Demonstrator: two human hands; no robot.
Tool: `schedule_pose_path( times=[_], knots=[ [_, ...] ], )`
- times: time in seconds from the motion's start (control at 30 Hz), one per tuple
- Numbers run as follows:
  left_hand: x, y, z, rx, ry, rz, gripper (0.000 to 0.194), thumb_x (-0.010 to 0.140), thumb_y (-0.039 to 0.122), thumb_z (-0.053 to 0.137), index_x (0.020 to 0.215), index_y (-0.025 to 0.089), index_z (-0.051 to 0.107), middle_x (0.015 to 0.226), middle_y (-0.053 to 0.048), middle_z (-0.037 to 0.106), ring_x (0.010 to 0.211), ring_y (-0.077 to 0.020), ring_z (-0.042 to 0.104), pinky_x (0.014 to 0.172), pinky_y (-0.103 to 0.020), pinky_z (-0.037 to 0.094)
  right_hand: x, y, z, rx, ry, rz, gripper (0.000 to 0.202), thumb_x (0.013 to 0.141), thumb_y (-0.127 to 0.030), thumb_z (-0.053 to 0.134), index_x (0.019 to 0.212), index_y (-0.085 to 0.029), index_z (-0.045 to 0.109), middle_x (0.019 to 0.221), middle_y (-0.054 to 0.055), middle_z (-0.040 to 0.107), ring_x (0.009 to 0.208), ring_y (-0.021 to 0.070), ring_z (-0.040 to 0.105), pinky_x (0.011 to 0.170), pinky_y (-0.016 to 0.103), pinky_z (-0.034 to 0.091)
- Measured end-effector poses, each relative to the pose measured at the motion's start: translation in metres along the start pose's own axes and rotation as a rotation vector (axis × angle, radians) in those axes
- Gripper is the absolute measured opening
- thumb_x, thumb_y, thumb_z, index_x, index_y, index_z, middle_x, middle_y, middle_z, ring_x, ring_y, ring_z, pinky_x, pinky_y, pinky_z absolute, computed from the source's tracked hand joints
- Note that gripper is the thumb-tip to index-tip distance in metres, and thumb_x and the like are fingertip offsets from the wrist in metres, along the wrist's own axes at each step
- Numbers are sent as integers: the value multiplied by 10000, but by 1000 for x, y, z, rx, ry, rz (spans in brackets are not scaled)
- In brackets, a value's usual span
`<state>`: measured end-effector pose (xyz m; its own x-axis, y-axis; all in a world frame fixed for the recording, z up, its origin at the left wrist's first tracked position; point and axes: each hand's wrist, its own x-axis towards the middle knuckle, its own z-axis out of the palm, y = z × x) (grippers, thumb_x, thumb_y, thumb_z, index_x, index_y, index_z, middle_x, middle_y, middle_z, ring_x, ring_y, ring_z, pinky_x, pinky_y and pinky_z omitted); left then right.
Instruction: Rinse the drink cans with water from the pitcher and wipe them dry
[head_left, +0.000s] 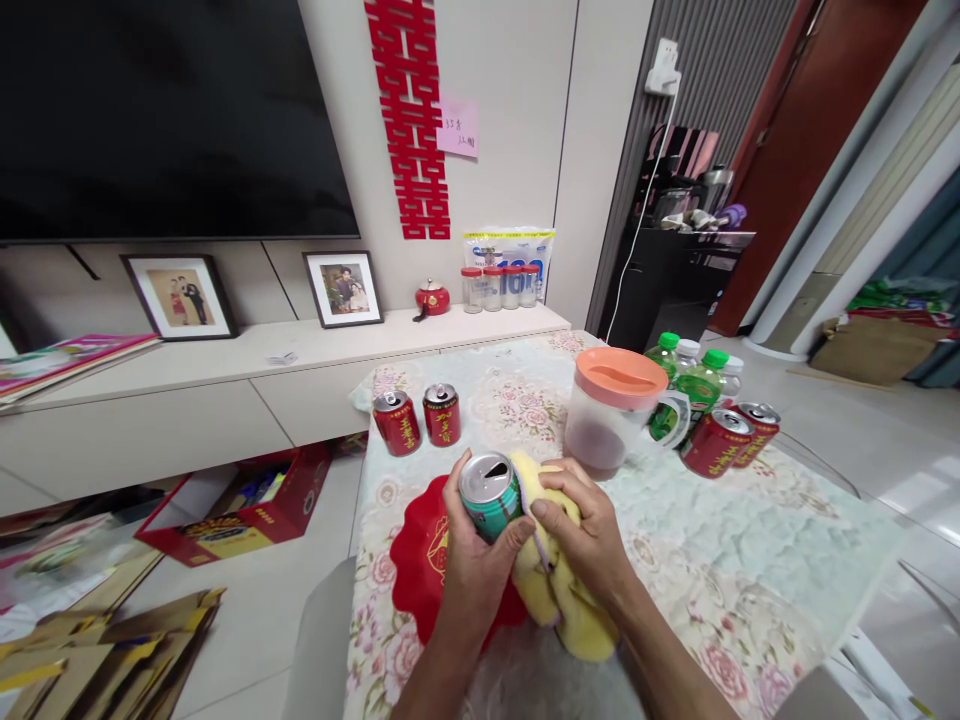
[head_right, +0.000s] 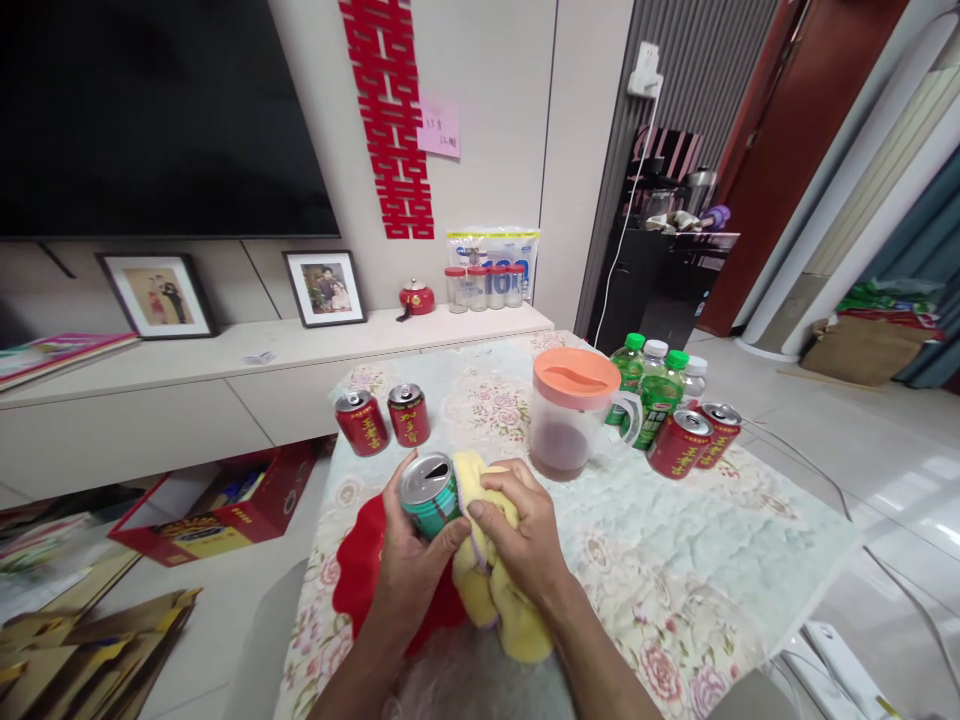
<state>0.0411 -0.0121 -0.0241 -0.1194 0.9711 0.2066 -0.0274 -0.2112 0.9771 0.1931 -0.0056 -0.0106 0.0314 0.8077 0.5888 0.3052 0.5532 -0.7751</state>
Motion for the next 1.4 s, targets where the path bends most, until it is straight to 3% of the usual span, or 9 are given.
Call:
schedule_pose_path(
  times=[0.13, 0.27, 0.5, 0.6, 0.8, 0.93, 1.13, 1.27, 1.4],
  knots=[
    [-2, 2, 0, -85, -103, -14, 903, 732, 501, 857, 1442, 267, 350, 1387, -123, 644, 1236, -312, 680, 1027, -440, 561, -2, 1, -1, 11, 47, -13, 179, 915, -321, 709, 1068, -237, 749, 1057, 49, 698, 1007, 213, 662, 893, 328, 508],
    [-2, 3, -1, -121, -160, 9, 843, 741, 483, 866, 1412, 256, 407, 1386, -118, 638, 1241, -314, 674, 1040, -441, 554, 0, 4, -3, 56, 4, 46, 254, 954, -390, 670, 1138, -246, 769, 1080, 57, 714, 1033, 224, 667, 924, 343, 509],
    [-6, 1, 1, -149, -172, 165, 725, 784, 452, 855, 1387, 277, 492, 1410, -110, 600, 1280, -302, 641, 1083, -448, 526, 5, 14, -5, 66, -78, 184, 340, 1011, -475, 568, 1061, -224, 793, 1051, 65, 735, 1010, 220, 662, 916, 326, 492],
    [-7, 1, 2, -163, -148, 151, 750, 788, 442, 850, 1421, 277, 483, 1423, -117, 614, 1286, -314, 646, 1079, -449, 530, 4, 19, -2, 42, -108, 207, 329, 1014, -450, 563, 1071, -224, 794, 1050, 67, 740, 1015, 222, 667, 924, 330, 490],
    [-3, 0, 0, -161, -55, 27, 887, 809, 441, 824, 1544, 279, 356, 1478, -131, 606, 1331, -331, 630, 1086, -456, 526, 1, 10, 3, -24, -85, 62, 252, 1019, -365, 583, 1071, -253, 804, 1020, 57, 740, 1019, 215, 674, 902, 323, 504],
    [0, -3, 0, -118, -23, 37, 858, 800, 448, 829, 1506, 276, 372, 1490, -136, 587, 1355, -327, 609, 1109, -474, 505, 0, 1, 1, -44, -34, -59, 206, 1004, -299, 613, 1096, -255, 792, 1007, 51, 729, 1023, 207, 667, 888, 316, 515],
    [-2, 0, 3, -186, -57, -16, 877, 718, 479, 883, 1418, 256, 402, 1360, -128, 654, 1220, -331, 687, 1022, -472, 557, -3, -2, -1, -66, 87, -207, 244, 945, -214, 678, 1163, -269, 771, 1097, 55, 725, 1069, 209, 659, 918, 328, 522],
    [-5, 1, 3, -233, -122, 12, 830, 745, 468, 872, 1410, 257, 422, 1372, -121, 639, 1216, -320, 684, 1009, -446, 562, -3, -2, -2, -53, 105, -156, 271, 936, -253, 686, 1196, -258, 760, 1125, 69, 703, 1072, 225, 664, 919, 340, 525],
    [-5, -2, 4, -255, -121, 74, 772, 755, 450, 874, 1386, 268, 469, 1359, -102, 635, 1207, -301, 680, 1020, -433, 553, -1, -1, -3, -7, 31, -52, 262, 994, -295, 610, 1203, -261, 764, 1125, 66, 708, 1082, 218, 655, 958, 339, 503]
  ],
)
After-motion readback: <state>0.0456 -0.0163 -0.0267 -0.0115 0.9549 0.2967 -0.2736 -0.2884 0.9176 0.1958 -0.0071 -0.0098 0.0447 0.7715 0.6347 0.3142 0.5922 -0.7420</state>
